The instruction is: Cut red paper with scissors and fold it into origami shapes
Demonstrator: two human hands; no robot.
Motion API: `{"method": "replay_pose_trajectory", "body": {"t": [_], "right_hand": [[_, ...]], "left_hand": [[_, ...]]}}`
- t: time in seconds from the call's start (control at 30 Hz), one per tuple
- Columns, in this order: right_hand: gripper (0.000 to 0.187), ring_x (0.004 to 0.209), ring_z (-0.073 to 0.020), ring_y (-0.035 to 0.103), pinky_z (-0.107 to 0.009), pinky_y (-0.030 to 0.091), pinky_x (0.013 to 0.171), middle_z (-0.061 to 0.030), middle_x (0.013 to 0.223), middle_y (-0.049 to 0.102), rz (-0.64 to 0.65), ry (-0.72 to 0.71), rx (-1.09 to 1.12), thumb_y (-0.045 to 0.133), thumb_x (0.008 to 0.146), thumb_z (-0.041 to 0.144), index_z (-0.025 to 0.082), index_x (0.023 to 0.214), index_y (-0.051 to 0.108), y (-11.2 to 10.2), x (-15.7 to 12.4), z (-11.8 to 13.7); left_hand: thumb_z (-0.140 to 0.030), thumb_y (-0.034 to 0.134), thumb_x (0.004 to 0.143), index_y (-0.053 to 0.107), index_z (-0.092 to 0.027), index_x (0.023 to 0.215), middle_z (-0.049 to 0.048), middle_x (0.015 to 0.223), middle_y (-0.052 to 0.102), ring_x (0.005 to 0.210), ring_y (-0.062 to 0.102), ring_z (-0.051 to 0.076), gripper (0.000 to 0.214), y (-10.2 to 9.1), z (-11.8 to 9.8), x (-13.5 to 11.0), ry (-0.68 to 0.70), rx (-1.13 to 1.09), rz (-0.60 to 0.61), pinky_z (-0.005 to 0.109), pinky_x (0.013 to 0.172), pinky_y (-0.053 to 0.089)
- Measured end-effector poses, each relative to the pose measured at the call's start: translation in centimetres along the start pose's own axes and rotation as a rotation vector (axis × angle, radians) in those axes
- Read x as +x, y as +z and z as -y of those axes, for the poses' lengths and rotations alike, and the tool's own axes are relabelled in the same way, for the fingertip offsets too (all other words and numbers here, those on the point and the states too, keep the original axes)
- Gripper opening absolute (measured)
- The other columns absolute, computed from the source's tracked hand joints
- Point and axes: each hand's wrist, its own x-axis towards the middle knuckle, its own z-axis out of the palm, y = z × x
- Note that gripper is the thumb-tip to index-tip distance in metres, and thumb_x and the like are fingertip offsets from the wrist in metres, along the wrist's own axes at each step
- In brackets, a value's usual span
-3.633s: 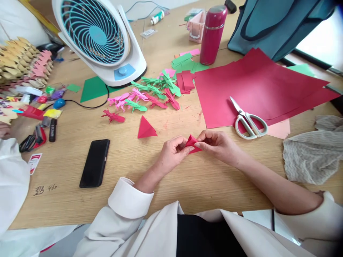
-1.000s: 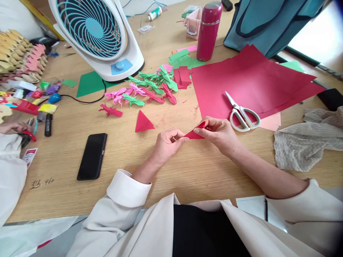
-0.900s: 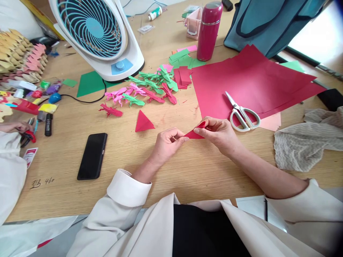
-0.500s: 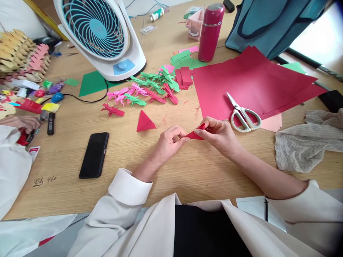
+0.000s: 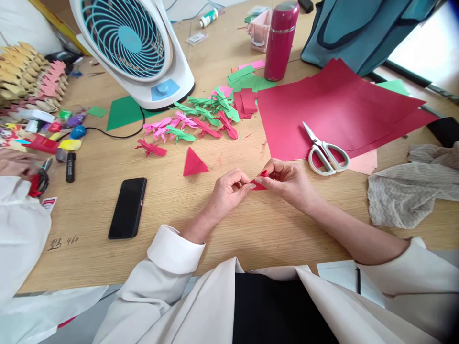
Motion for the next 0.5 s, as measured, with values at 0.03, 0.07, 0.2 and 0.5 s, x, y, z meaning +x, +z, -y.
{"method": "replay_pose_trajectory", "body": {"t": [0.03,0.07,0.2,0.5], "right_hand": [[0.034,0.059,-0.0104,0.047,-0.027,0.037,0.056,0.0025,0.067,0.058,0.004,0.004,-0.005,0.082,0.067,0.043,0.019,0.069,0.059,0.06,0.04,-0.02],[0.035,0.058,-0.0101,0.047,-0.026,0.036,0.055,0.0028,0.065,0.057,0.005,0.009,-0.007,0.082,0.067,0.044,0.019,0.068,0.058,0.14,0.09,-0.04],[0.038,0.057,-0.0094,0.044,-0.025,0.035,0.052,0.0038,0.061,0.054,0.000,0.016,0.013,0.084,0.063,0.046,0.018,0.065,0.058,0.55,0.19,-0.02],[0.036,0.061,-0.0102,0.046,-0.025,0.036,0.055,0.0032,0.065,0.056,-0.014,0.042,0.083,0.086,0.061,0.043,0.019,0.068,0.060,0.67,0.06,0.15]], "left_hand": [[-0.034,0.066,0.086,0.062,-0.017,0.073,0.0002,0.072,0.057,0.068,0.052,0.011,0.022,0.04,0.00,0.02,-0.013,-0.010,-0.007,0.023,0.062,0.040],[-0.035,0.066,0.086,0.063,-0.017,0.075,0.0009,0.074,0.059,0.069,0.053,0.012,0.021,0.09,0.00,0.03,-0.028,-0.024,-0.014,0.023,0.063,0.041],[-0.036,0.067,0.085,0.066,-0.016,0.078,0.0022,0.077,0.063,0.071,0.057,0.012,0.021,0.15,-0.10,0.06,-0.066,-0.070,-0.028,0.024,0.065,0.043],[-0.033,0.067,0.085,0.064,-0.016,0.073,0.0007,0.072,0.060,0.068,0.054,0.011,0.021,-0.04,-0.42,0.02,-0.040,-0.011,-0.047,0.023,0.063,0.041]]}}
